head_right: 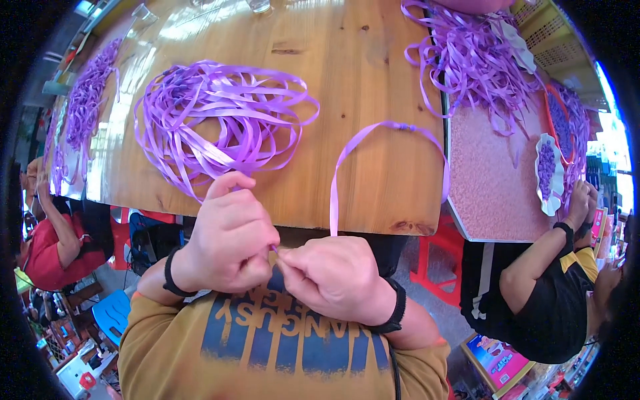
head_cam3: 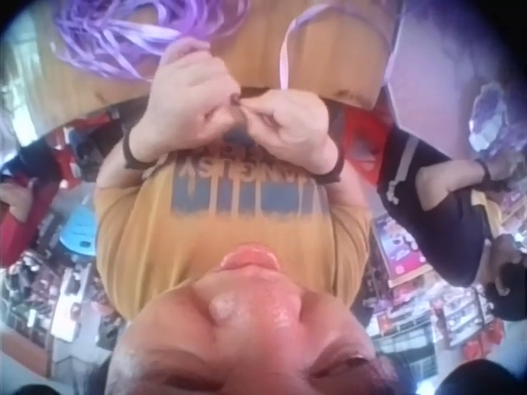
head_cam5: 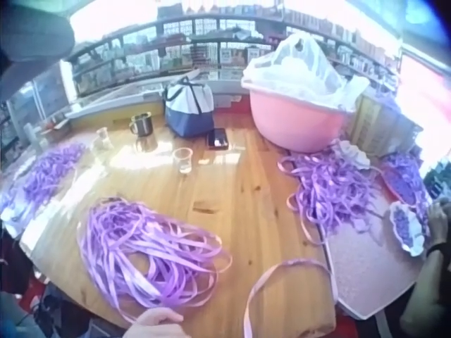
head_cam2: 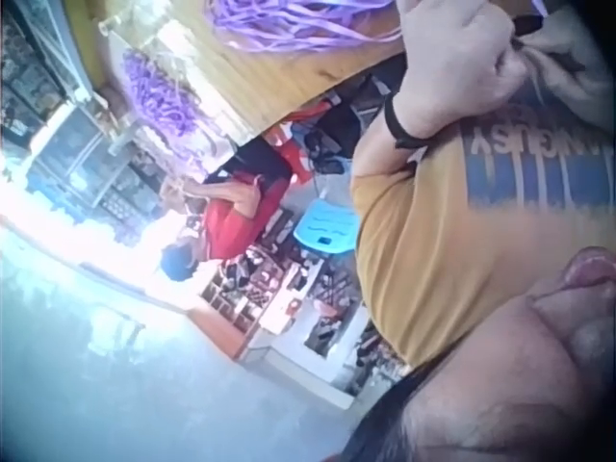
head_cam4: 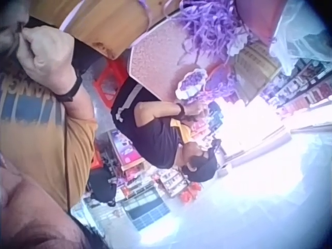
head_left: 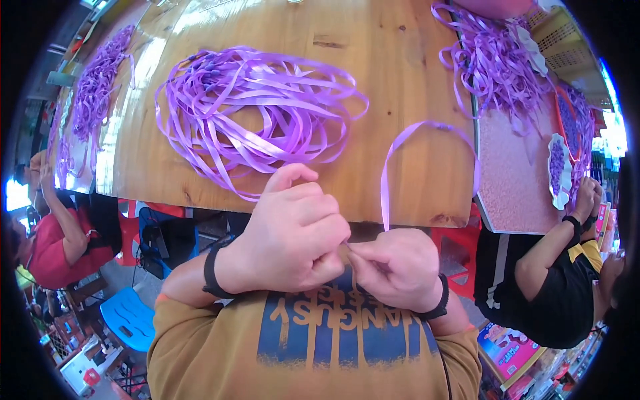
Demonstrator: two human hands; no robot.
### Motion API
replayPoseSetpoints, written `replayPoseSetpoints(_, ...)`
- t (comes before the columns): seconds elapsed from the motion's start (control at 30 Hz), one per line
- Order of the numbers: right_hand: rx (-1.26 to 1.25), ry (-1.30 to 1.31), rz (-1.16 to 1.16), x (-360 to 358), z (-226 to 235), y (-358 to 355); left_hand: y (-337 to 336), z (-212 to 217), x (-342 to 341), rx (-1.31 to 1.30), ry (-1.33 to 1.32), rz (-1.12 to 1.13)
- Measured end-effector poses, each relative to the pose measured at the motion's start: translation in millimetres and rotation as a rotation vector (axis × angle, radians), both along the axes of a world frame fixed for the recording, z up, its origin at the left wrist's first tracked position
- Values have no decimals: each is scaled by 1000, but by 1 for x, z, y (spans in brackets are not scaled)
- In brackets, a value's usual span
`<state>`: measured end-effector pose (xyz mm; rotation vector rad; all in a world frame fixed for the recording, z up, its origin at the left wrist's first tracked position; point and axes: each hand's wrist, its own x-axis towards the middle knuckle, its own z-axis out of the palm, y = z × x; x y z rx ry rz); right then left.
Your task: Tying and organizing purple ribbons on a wooden table.
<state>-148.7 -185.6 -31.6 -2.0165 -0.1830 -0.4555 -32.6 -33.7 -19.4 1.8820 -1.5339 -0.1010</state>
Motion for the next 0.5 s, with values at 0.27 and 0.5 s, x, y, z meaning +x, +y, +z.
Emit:
replayPoseSetpoints(0.27,923,-33,65,0,31,-13,-43,-8,2,-13,1116,-536)
replayPoseSetpoints(0.5,1144,-252,-10,-19,33,-87,2,-1,19,136,814,-203)
